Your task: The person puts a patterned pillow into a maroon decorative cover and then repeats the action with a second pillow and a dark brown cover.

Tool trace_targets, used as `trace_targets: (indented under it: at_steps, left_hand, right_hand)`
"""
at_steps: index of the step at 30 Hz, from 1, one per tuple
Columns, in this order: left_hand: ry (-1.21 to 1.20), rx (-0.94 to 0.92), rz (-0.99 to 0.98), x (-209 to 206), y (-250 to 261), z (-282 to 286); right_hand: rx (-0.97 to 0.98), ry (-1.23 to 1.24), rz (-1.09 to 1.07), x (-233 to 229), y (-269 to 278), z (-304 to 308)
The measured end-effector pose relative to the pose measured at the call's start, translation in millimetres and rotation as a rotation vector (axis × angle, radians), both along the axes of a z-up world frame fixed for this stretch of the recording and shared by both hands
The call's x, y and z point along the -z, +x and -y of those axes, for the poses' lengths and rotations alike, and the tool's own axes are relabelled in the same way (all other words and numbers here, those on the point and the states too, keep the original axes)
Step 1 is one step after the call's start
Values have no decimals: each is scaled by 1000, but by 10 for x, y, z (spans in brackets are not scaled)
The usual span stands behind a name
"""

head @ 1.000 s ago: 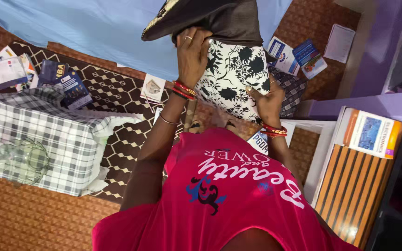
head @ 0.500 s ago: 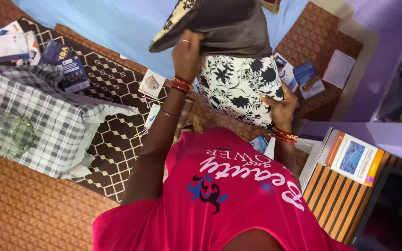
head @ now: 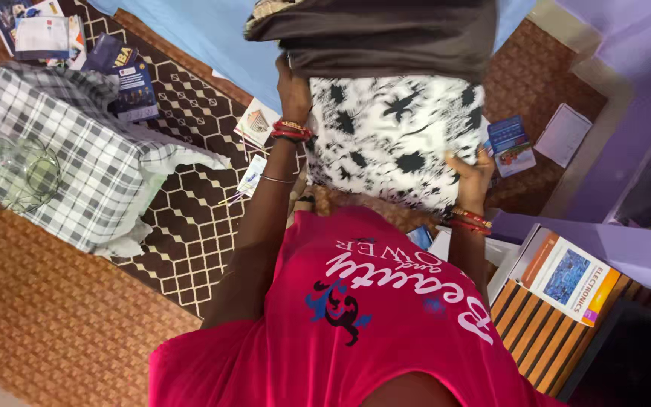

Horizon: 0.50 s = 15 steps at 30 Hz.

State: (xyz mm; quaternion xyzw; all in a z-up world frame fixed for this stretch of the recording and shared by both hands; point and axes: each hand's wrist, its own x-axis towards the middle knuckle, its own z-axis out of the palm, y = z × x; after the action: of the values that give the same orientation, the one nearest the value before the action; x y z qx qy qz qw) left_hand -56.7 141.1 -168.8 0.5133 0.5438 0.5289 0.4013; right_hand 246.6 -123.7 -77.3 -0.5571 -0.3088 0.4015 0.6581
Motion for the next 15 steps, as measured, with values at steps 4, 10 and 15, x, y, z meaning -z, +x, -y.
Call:
trace_targets:
  at_steps: [4,10,15]
  left_hand:
    - [78,23,-91,-250,-160,-48]
    - [6,131,80,-767,-234,-25]
    - [332,-23,274,-608,-107,-99]
  right_hand:
    - [33,-93,53,489,547,-60]
    - [-77,-339,-418,1258,912,-91]
    - [-141,-330,-38,1510,490,-117]
